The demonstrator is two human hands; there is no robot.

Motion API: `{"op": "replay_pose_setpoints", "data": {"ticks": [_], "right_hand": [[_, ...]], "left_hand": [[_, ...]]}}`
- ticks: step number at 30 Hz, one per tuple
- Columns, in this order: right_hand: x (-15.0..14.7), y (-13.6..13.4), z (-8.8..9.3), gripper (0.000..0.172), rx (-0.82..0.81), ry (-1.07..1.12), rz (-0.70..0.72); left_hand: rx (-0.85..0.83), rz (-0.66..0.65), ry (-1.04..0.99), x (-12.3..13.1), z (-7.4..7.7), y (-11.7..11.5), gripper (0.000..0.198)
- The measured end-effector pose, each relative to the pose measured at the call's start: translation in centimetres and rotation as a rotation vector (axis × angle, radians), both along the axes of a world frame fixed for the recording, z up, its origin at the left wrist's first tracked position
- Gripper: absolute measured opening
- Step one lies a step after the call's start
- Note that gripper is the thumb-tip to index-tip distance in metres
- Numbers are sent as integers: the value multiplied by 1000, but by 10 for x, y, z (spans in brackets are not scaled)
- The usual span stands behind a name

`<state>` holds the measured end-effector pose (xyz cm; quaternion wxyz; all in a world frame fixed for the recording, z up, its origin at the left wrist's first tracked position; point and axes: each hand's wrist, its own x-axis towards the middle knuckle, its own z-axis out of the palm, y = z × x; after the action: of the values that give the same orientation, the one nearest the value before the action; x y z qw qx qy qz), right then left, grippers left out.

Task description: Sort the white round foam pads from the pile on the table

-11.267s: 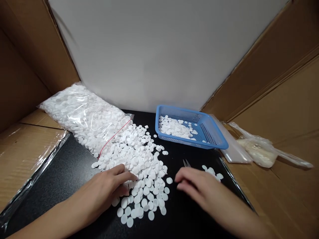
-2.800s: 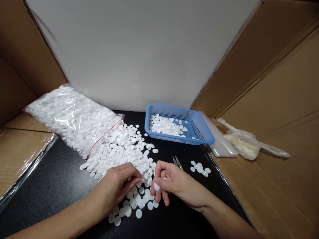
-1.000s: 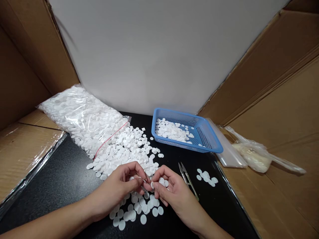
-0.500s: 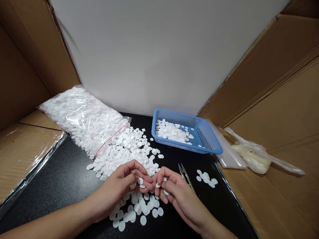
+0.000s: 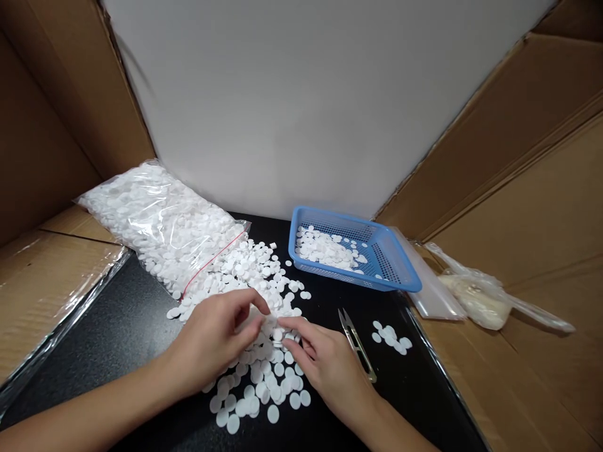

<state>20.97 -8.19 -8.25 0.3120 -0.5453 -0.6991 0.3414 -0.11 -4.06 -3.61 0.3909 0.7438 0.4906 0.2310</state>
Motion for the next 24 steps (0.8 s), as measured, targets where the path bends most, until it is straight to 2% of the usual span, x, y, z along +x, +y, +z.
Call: {"op": "replay_pose_setpoints", "data": {"ticks": [4, 8, 11, 15, 19, 24], "right_hand": [[-4, 2, -3, 24, 56, -19, 20], [-4, 3, -2, 20, 50, 6, -9], [-3, 4, 3, 22, -58, 94, -93], [0, 4, 12, 38, -305, 386, -185], [2, 3, 19, 45, -578, 719, -179], [2, 0, 21, 45, -670, 884, -98]], "left_hand": [[293, -180, 261, 11, -14, -7, 11], [376, -274, 402, 18, -24, -9, 10], [363, -267, 360, 17, -27, -8, 11], [236, -211, 147, 9, -22, -9, 6], [-24, -104, -66, 7, -11, -10, 14], [-378, -99, -369, 15, -9, -16, 26]]}}
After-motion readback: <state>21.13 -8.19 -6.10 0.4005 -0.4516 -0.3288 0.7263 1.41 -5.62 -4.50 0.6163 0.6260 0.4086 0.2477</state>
